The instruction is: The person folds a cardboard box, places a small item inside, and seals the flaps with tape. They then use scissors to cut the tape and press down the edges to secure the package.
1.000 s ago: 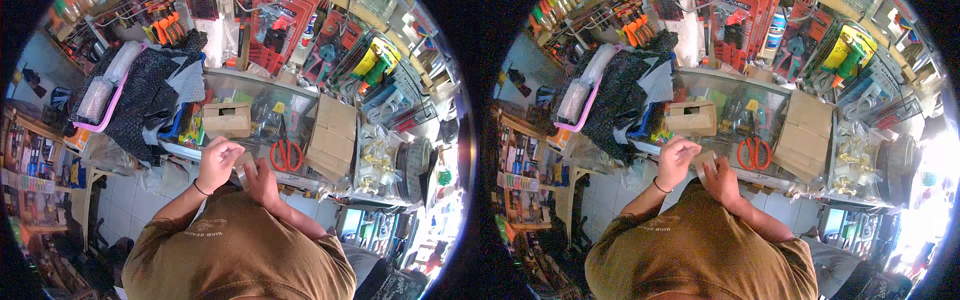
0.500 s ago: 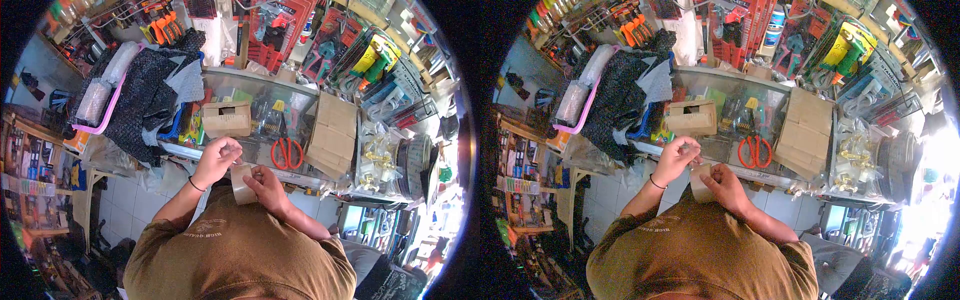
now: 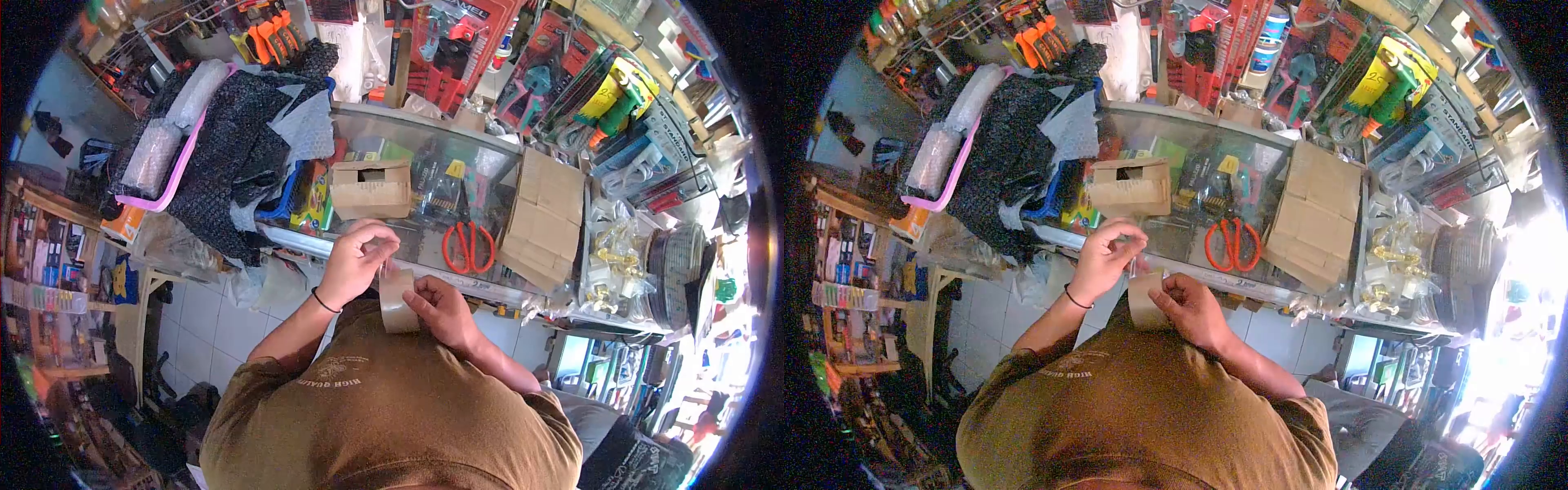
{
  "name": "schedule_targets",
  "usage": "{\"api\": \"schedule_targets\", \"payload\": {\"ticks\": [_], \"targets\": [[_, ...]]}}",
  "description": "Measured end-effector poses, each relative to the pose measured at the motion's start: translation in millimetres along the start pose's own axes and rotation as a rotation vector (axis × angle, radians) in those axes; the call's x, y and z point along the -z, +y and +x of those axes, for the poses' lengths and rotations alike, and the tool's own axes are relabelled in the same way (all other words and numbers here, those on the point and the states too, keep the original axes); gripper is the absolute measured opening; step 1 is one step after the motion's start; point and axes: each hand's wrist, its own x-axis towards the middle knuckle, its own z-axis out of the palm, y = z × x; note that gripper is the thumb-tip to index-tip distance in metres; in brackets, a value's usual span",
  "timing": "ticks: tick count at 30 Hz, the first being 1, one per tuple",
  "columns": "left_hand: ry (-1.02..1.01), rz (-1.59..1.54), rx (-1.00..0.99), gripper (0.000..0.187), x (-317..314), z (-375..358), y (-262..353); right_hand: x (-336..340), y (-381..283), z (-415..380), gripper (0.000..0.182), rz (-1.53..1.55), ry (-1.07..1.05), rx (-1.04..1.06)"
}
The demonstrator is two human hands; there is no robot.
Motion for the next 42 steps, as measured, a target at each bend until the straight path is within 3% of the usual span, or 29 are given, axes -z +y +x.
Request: {"api": "schedule_targets", "payload": {"ticks": [4,7,9,10,12,16,19,21,24,28,30,31,33,34,36,37,39,40,42], "targets": [[-0.016,0.117,-0.031,0.006,-0.9,-0.7,11.0,3.4,1.2,-1.7,0.028,-0.097,0.0,0.058],[-0.002,0.045,0.043,0.004,-0.3,-2.7,9.3,11.4,0.8,4.1,0.03,0.038,0.023,-0.032],[-0.037,0.161,0.062,0.003,2.1,-3.6,7.8,24.6,22.0,25.4,0.028,-0.21,0.313,0.109],[-0.035,0.161,0.065,0.003,0.8,-4.4,9.5,32.6,30.3,35.3,0.028,-0.211,0.311,0.108],[-0.017,0.032,0.069,0.002,-3.8,-5.3,14.7,48.6,40.8,52.5,0.033,-0.911,0.664,0.407],[-0.013,0.043,0.053,0.003,-7.5,-6.7,13.5,64.2,44.3,67.7,0.041,-1.069,0.716,0.221],[-0.037,0.057,0.113,0.004,-7.9,-7.9,15.3,71.0,49.3,73.1,0.037,-1.026,0.773,0.198],[-0.046,0.062,0.083,0.004,-9.0,-7.7,14.1,79.2,47.0,76.7,0.037,-0.976,0.701,-0.056],[-0.053,0.03,0.084,0.004,-10.8,-8.1,10.0,87.1,40.2,82.5,0.034,-0.975,0.623,-0.209],[-0.054,0.052,0.085,0.004,-11.1,-7.7,13.3,89.1,36.3,75.2,0.033,-0.911,0.596,-0.142],[-0.06,0.08,0.083,0.004,-10.2,-7.3,13.7,90.8,41.4,71.5,0.028,-0.541,0.479,-0.186],[-0.061,0.08,0.086,0.004,-10.3,-7.1,14.8,88.8,47.0,68.8,0.028,-0.539,0.478,-0.189],[-0.046,0.102,0.097,0.004,-11.1,-6.0,17.8,82.7,61.2,60.1,0.023,0.036,0.324,-0.032],[-0.049,0.102,0.101,0.004,-11.6,-5.0,18.8,70.9,51.2,50.0,0.023,0.039,0.326,-0.036],[-0.042,0.169,0.06,0.004,-11.2,-1.5,19.4,39.2,25.0,29.3,0.021,0.782,0.13,-0.1],[-0.043,0.172,0.067,0.004,-9.7,0.1,18.3,29.2,22.4,23.8,0.021,0.787,0.13,-0.106],[-0.048,0.466,-0.12,0.005,-6.7,3.2,15.1,16.5,19.8,15.4,0.027,0.454,0.076,-0.053],[-0.053,0.467,-0.111,0.005,-6.5,3.0,13.2,15.4,15.3,10.7,0.027,0.461,0.077,-0.061],[-0.029,0.304,-0.023,0.006,-8.0,1.8,9.6,14.7,8.7,1.5,0.032,0.137,0.055,0.056]]}}
